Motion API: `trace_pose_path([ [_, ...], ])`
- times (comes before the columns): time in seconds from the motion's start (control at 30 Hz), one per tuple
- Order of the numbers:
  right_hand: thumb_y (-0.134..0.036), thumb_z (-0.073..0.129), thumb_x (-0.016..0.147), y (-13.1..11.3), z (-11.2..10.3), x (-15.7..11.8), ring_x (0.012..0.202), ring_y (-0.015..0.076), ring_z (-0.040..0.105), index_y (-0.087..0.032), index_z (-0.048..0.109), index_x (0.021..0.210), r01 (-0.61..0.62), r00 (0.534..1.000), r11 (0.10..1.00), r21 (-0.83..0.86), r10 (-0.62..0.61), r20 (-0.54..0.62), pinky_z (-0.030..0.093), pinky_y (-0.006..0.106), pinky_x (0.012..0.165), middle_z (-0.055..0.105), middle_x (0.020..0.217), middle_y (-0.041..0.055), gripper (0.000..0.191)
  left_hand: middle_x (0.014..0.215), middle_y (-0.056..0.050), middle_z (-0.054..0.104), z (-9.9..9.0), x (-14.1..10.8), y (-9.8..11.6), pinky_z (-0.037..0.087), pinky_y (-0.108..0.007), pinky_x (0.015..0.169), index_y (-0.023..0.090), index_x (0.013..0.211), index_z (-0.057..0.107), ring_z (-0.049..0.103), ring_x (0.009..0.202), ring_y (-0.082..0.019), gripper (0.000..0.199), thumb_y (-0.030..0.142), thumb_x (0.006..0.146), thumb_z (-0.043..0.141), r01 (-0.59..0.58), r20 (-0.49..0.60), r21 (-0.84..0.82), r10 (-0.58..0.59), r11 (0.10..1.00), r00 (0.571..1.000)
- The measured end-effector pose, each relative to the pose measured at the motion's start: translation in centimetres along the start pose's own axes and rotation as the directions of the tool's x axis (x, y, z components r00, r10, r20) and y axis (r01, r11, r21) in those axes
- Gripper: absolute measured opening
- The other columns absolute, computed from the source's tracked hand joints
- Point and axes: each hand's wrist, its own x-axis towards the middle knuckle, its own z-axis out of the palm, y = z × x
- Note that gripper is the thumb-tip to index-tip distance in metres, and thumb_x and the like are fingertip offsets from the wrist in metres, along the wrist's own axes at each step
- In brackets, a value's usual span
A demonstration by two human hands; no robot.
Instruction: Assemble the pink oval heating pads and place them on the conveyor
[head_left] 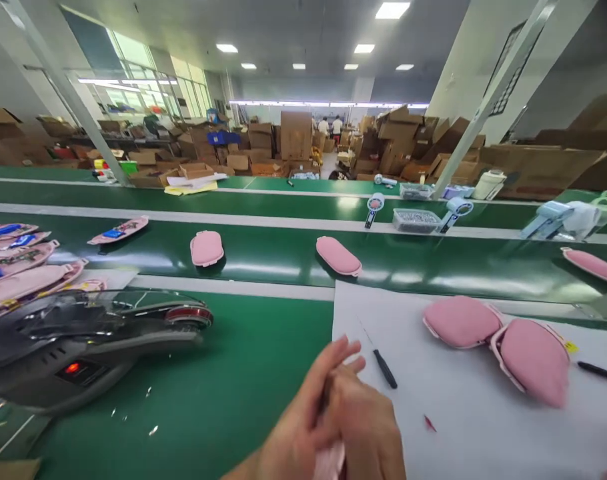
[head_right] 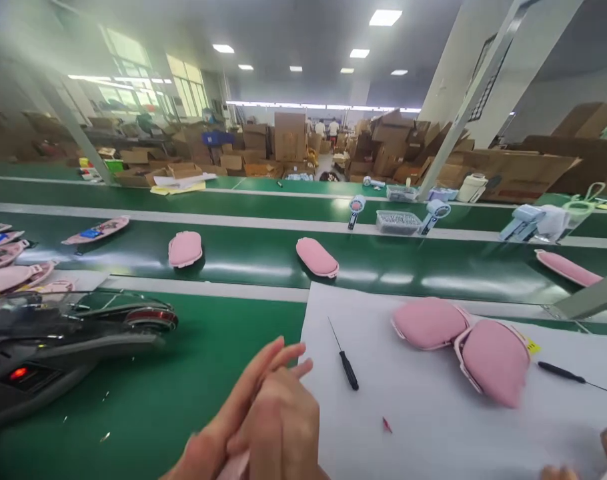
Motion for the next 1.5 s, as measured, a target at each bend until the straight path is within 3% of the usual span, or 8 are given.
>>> trace_pose_path([
  [0.17,-0.060,0.043,0.087,0.7,0.5,4.5,0.046,0.0137,0.049,-0.022,0.041,0.041,-0.163,0.979,0.979,0.120,0.175,-0.103,0.044,0.029,0.049,0.045,0.047,-0.0007,0.060,0.150,-0.006,0.037,-0.4,2.2,0.1,0.018,-0.045,0.116,0.027,0.137,0.043,0.024,0.141,-0.030,0.077,0.074,0.076,0.047,0.142,-0.034,-0.162,-0.150,0.977,0.988],
  [0.43,-0.071,0.034,0.087,2.3,-2.7,6.0,0.058,0.0154,0.050,-0.023,0.049,0.065,-0.095,0.917,0.995,0.035,0.101,-0.386,0.045,0.028,0.054,0.048,0.062,-0.0018,0.055,0.113,-0.002,0.067,-3.4,-0.8,1.8,0.052,-0.034,0.076,0.038,0.139,0.041,0.063,0.096,-0.028,0.087,0.020,0.060,0.072,0.272,-0.013,0.372,-0.288,0.888,0.958],
  [0.6,-0.052,0.064,0.083,1.3,-6.4,3.5,0.101,0.0229,0.055,-0.027,0.061,0.115,0.232,0.972,0.870,-0.436,-0.188,0.142,0.046,0.035,0.088,0.061,0.109,0.0055,0.041,0.091,0.002,0.068,-4.0,1.6,4.9,0.041,-0.022,0.050,0.038,0.133,0.050,0.059,0.070,-0.019,0.084,0.007,0.055,0.060,0.461,-0.016,0.558,-0.547,0.690,0.837],
  [0.7,-0.033,0.063,0.087,2.0,-8.9,1.9,0.090,0.0208,0.057,-0.027,0.060,0.108,0.362,0.926,0.687,-0.630,-0.342,0.160,0.051,0.031,0.072,0.061,0.096,0.0047,0.022,0.100,0.001,0.067,-3.8,3.2,4.9,0.043,-0.022,0.058,0.031,0.114,0.066,0.059,0.077,-0.018,0.052,0.013,0.066,0.062,0.303,0.093,0.638,-0.461,0.708,0.883],
  [0.87,-0.035,0.057,0.091,4.3,-10.9,-1.0,0.088,0.0227,0.060,-0.023,0.054,0.109,0.117,0.934,0.569,-0.814,-0.341,-0.104,0.048,0.033,0.070,0.061,0.099,0.0071,0.022,0.116,-0.003,0.066,-4.3,3.0,1.4,0.048,-0.026,0.080,0.030,0.116,0.064,0.060,0.102,-0.024,0.033,0.035,0.084,0.060,0.050,0.039,0.785,-0.129,0.618,0.991],
  [1.03,-0.028,0.052,0.092,2.8,-8.5,-1.0,0.110,0.0276,0.053,-0.014,0.053,0.120,0.377,0.871,0.230,-0.897,-0.416,0.260,0.036,0.040,0.092,0.060,0.119,0.0135,0.031,0.128,-0.003,0.062,-3.9,2.2,0.4,0.045,-0.026,0.092,0.030,0.126,0.058,0.059,0.111,-0.023,0.038,0.021,0.090,0.049,-0.137,0.243,0.799,-0.106,0.585,0.964],
  [1.23,-0.009,0.041,0.092,0.5,-6.1,1.3,0.079,0.0194,0.062,-0.016,0.061,0.110,0.538,0.822,0.266,-0.800,-0.377,0.428,0.048,0.032,0.068,0.069,0.089,0.0068,0.027,0.114,-0.003,0.067,-2.7,2.8,1.2,0.048,-0.025,0.084,0.030,0.133,0.051,0.064,0.094,-0.019,0.044,0.015,0.093,0.042,-0.224,0.352,0.765,-0.101,0.604,0.930],
  [1.5,-0.001,0.042,0.081,0.8,-5.3,1.3,0.072,0.0187,0.063,-0.016,0.064,0.092,0.493,0.831,0.302,-0.816,-0.440,0.339,0.048,0.031,0.061,0.071,0.081,0.0056,0.028,0.082,-0.005,0.066,-3.0,2.8,-0.6,0.050,-0.026,0.074,0.021,0.095,0.062,0.061,0.073,-0.018,0.020,0.019,0.092,0.042,-0.374,0.382,0.766,0.098,0.523,0.919],
])
